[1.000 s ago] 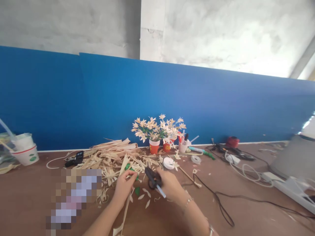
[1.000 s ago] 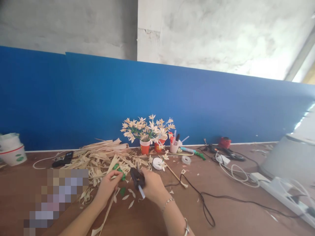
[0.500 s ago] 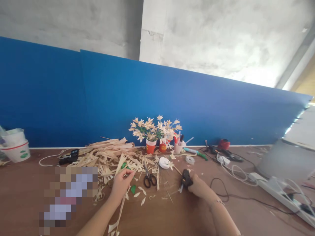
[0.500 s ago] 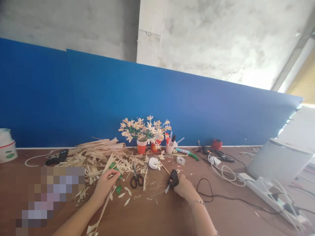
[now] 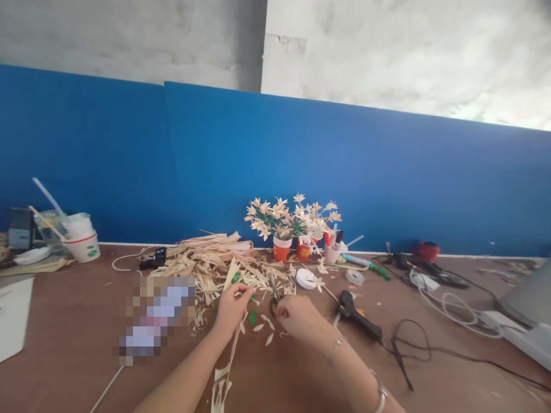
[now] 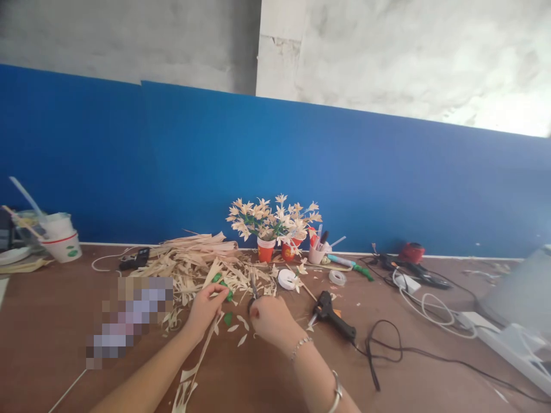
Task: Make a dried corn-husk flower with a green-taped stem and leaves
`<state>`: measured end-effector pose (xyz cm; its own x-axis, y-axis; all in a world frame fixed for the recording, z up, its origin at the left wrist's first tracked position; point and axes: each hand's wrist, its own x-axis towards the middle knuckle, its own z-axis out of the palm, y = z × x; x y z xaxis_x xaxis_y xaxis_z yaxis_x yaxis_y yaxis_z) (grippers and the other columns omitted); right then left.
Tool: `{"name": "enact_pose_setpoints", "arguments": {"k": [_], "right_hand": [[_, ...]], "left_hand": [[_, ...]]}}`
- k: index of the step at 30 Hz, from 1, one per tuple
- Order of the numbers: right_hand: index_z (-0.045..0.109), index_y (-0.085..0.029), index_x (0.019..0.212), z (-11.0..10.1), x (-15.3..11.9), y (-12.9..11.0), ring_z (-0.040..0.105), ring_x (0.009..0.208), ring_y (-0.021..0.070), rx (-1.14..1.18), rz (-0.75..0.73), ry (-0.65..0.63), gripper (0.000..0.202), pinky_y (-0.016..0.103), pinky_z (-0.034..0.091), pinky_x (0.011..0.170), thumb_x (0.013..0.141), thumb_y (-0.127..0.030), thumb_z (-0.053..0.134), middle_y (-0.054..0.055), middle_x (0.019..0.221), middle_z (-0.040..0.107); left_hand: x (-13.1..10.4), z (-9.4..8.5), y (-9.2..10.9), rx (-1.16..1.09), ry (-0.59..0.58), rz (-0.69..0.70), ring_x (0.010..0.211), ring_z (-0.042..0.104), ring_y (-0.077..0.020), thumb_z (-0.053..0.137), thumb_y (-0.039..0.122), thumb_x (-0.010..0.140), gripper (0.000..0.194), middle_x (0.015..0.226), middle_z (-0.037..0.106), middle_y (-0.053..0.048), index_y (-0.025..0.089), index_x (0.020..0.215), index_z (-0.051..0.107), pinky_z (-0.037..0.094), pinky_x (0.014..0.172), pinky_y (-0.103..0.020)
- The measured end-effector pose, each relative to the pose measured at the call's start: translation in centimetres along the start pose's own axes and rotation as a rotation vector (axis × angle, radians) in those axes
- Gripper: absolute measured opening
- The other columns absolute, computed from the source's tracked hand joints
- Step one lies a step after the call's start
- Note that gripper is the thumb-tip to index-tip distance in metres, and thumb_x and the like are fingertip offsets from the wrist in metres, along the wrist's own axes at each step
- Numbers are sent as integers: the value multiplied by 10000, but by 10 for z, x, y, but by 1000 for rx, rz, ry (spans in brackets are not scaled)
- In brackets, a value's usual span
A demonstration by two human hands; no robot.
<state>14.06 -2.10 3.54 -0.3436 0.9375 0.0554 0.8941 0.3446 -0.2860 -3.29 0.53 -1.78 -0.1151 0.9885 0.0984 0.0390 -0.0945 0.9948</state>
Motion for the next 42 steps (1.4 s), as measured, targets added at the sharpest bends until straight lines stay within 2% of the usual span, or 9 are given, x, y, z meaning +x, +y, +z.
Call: {"name": "enact_pose_setpoints", "arguments": {"k": [3, 9, 13, 17, 23, 28, 31, 37, 42], "right_hand": [[671, -195, 655, 15, 10, -9, 578, 680, 197, -14, -28, -27, 145, 293, 356, 662, 682, -139, 540, 61, 668, 653], [643, -179, 719, 34, 6, 5, 513, 831, 176, 72, -74, 213, 108, 276, 366, 741, 739, -157, 539, 57, 885, 573], [633, -184, 711, 43, 7, 7, 490, 881, 191, 113, -133, 186, 48, 292, 363, 775, 718, -165, 590, 47, 893, 555], [601, -175, 689, 48, 10, 4, 489, 901, 198, 130, -148, 179, 86, 308, 358, 787, 726, -114, 554, 48, 896, 566], [541, -176, 694, 47, 14, 5, 517, 722, 159, 504, -79, 296, 124, 268, 401, 684, 791, -165, 464, 21, 721, 563], [487, -180, 683, 48, 17, 6, 453, 546, 111, 888, -16, 198, 196, 221, 371, 534, 798, -336, 465, -32, 580, 485], [473, -181, 664, 48, 19, 5, 428, 510, 95, 1029, 8, 138, 273, 213, 356, 508, 767, -432, 498, -41, 552, 468], [482, -176, 634, 49, 20, 5, 391, 454, 73, 1141, 38, 52, 378, 202, 332, 471, 705, -543, 544, -57, 496, 446], [524, -168, 689, 49, 20, 4, 436, 464, 82, 1107, 60, 91, 307, 201, 350, 468, 721, -472, 553, -47, 520, 491]], "left_hand": [[0, 0, 0, 11, -2, -3, 339, 387, -74, 582, 361, 667, 198, 384, 413, 87, 165, 655, 557, 317, 401, -188], [0, 1, -3, 13, 3, -6, 329, 409, -81, 589, 366, 657, 204, 381, 436, 81, 163, 655, 568, 322, 386, -192], [1, 2, -7, 24, -4, 8, 318, 411, -76, 586, 355, 665, 195, 406, 469, 72, 160, 656, 570, 319, 373, -192], [2, 3, -8, -6, -54, 13, 326, 449, -62, 572, 374, 679, 223, 598, 613, 9, 152, 665, 559, 314, 353, -188], [-1, 6, -10, -43, -155, -1, 428, 562, -123, 597, 380, 655, 222, 571, 611, 5, 165, 678, 547, 335, 341, -181], [-6, 8, -7, -5, -253, 42, 452, 566, -129, 600, 349, 680, 188, 513, 589, 12, 165, 688, 567, 353, 382, -190], [-9, 8, -1, -14, -236, 33, 465, 568, -140, 602, 362, 677, 198, 511, 595, 4, 165, 692, 581, 364, 395, -203], [-9, 7, 1, 1, -238, 10, 450, 548, -137, 600, 376, 678, 213, 491, 583, 11, 167, 718, 596, 360, 409, -213], [-9, 8, -5, 36, -258, 45, 428, 509, -115, 542, 360, 735, 178, 465, 542, 44, 183, 718, 550, 363, 426, -204]]}}
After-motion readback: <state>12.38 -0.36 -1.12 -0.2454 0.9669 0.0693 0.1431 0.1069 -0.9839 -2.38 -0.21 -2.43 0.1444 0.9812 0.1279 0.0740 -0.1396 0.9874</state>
